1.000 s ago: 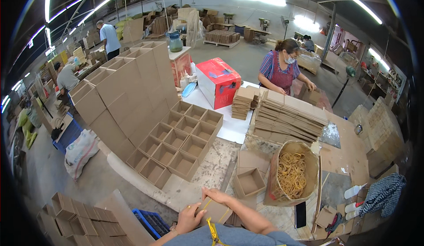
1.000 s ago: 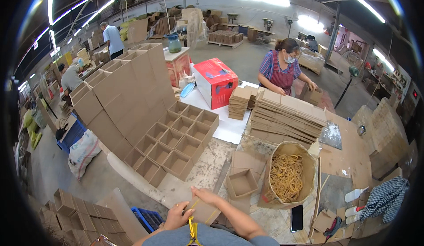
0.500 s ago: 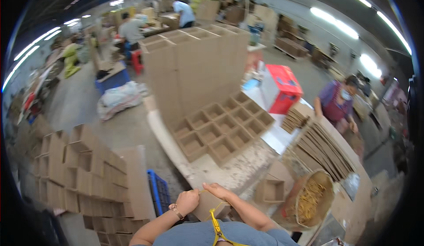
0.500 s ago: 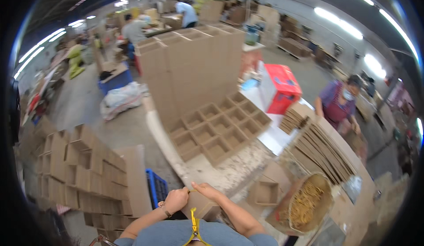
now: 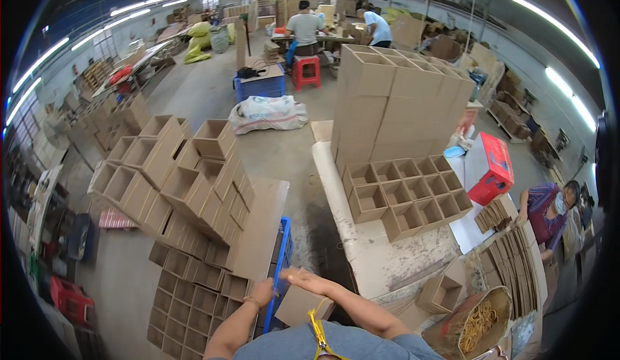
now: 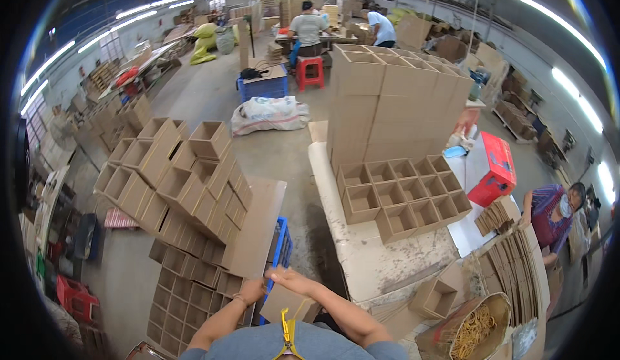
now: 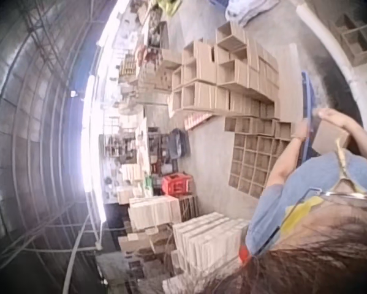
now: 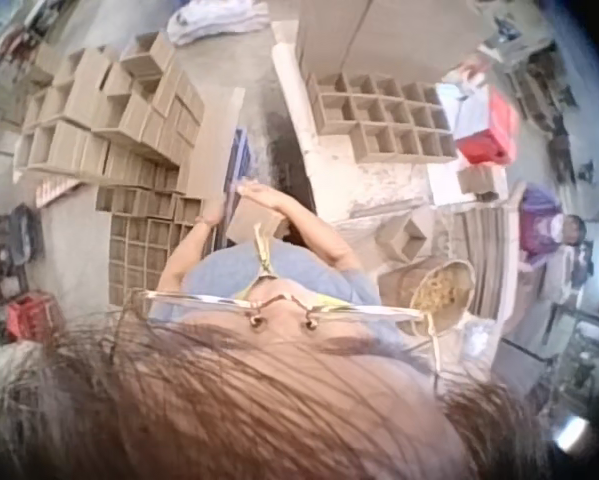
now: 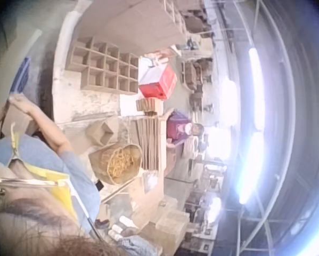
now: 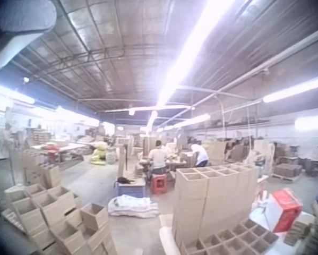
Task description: Stack and organize small cardboard or wooden boxes in a factory setting.
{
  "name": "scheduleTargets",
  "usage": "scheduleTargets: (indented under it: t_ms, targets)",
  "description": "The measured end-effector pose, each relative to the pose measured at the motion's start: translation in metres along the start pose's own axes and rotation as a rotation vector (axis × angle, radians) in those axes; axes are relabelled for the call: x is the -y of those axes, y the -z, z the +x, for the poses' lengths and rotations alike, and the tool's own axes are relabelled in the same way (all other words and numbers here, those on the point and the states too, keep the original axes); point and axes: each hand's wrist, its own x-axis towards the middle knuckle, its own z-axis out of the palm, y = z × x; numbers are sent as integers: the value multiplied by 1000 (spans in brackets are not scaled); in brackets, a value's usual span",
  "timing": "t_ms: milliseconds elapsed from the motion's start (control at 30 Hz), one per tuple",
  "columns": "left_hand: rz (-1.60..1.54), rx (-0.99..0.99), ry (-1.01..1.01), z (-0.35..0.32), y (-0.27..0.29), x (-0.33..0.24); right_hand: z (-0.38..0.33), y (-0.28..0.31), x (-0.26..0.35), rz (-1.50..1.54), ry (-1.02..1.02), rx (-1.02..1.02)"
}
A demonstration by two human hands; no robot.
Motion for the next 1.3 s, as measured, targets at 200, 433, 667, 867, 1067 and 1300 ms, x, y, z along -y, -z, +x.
scheduleTargets:
  t_ms: [200,433,667,867,1067,1300]
  targets:
    - [-98,-63,80,-63,24,2,-2,-15,0,60,-252,-32]
    - [-557,-443,-248,-84,81,-97,-23,13,-41,-38,-618,-640]
    - [-544,-417,-276,-88,70,-142,-29,-28,-18,-308,-681,-744]
    - [-677,-176,-235,-86,61,-145,-56,-36,-20,-281,-699,-793]
    - [-616,181,-369,-72,61,-148,-72,-41,-31,-321,-747,-831]
    - [-488,279,-668,-25,46,-162,-98,-14,-36,-297,-754,-993]
